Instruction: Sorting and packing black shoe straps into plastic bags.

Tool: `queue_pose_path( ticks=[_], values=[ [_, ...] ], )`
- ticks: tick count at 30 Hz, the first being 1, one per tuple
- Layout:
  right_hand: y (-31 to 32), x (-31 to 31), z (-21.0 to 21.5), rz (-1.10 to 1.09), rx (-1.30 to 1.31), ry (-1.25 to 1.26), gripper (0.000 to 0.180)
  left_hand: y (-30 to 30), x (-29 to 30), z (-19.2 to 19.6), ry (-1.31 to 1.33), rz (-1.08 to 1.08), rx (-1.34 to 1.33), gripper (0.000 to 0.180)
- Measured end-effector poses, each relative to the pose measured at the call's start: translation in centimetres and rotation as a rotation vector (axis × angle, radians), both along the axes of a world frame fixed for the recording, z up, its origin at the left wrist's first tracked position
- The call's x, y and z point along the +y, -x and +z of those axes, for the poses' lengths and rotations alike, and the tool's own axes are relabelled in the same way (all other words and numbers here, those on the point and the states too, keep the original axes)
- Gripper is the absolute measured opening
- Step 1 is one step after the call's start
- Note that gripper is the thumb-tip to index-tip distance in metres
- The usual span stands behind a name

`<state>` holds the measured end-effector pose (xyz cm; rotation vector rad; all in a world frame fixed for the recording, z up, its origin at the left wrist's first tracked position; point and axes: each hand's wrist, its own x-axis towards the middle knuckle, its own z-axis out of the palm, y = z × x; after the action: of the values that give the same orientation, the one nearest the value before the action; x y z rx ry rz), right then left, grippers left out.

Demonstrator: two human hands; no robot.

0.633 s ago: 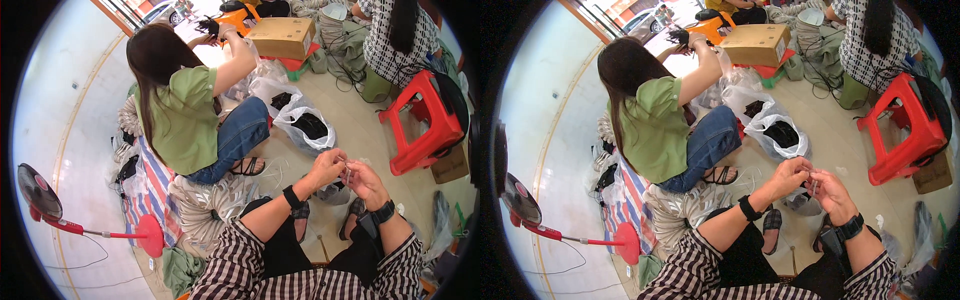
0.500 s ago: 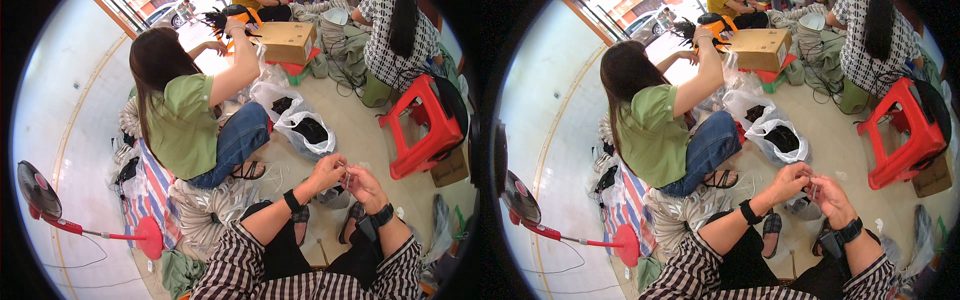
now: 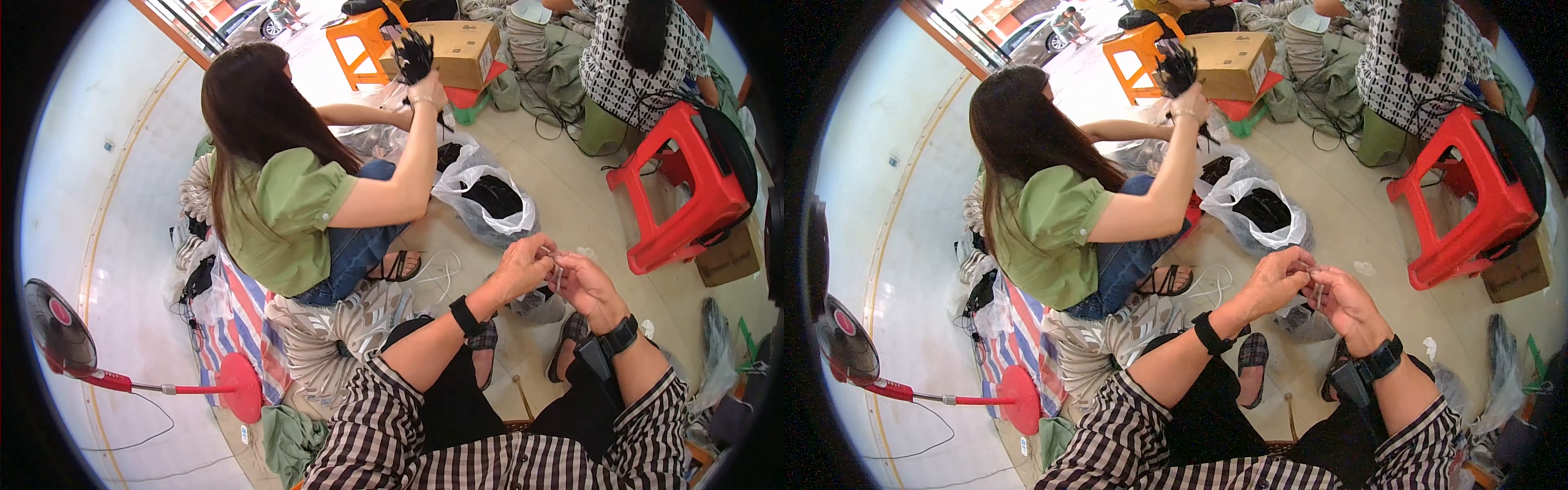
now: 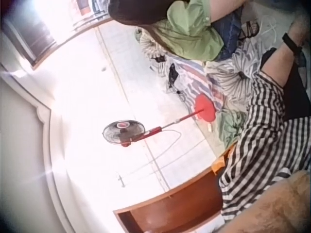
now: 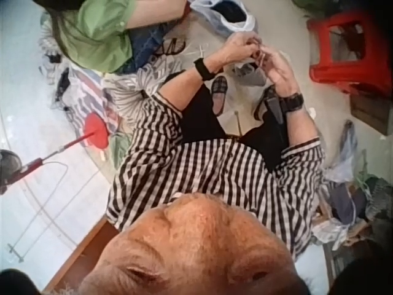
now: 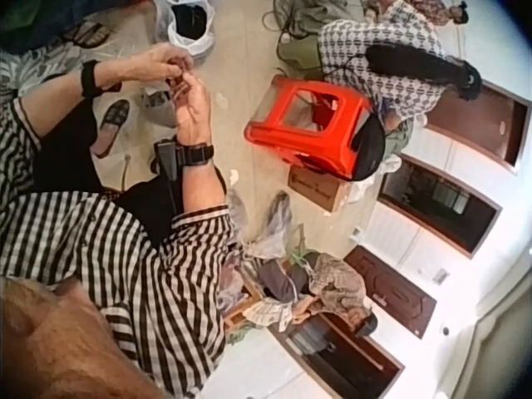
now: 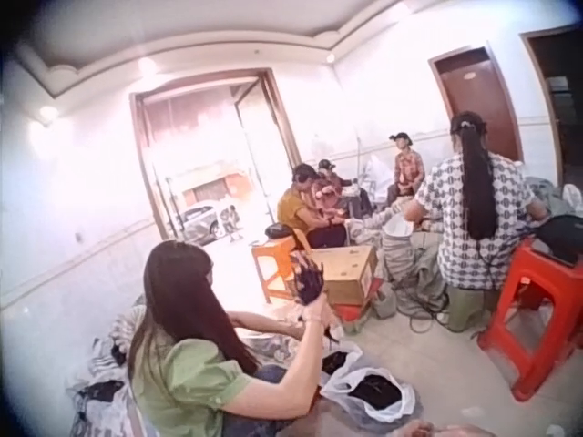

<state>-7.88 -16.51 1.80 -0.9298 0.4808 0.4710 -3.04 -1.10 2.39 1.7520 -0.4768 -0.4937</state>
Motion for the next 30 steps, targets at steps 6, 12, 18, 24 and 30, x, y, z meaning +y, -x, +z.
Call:
queue_pose_path(
  ticks=[6, 12, 18, 24, 30],
  values=[
    [0.25, -0.03, 0.44, -0.002, -0.015, -0.004, 0.018, 0.21, -0.08, 0.52, -0.018, -0.004, -0.028, 0.022],
    [0.22, 0.33, 0.77, 0.010, -0.009, 0.013, 0.016, 0.24, 0.22, 0.56, -0.029, -0.006, -0.059, 0.021],
    [0.26, 0.25, 0.45, -0.008, 0.010, 0.011, 0.017, 0.19, 0.14, 0.41, -0.036, -0.018, -0.079, 0.020],
    [0.27, 0.49, 0.80, 0.004, 0.005, 0.011, 0.016, 0.18, 0.29, 0.02, -0.044, -0.024, -0.124, 0.020],
    [0.30, 0.45, 0.65, 0.014, -0.007, 0.019, 0.016, 0.31, 0.41, 0.14, -0.071, -0.028, -0.128, 0.022]
  ],
)
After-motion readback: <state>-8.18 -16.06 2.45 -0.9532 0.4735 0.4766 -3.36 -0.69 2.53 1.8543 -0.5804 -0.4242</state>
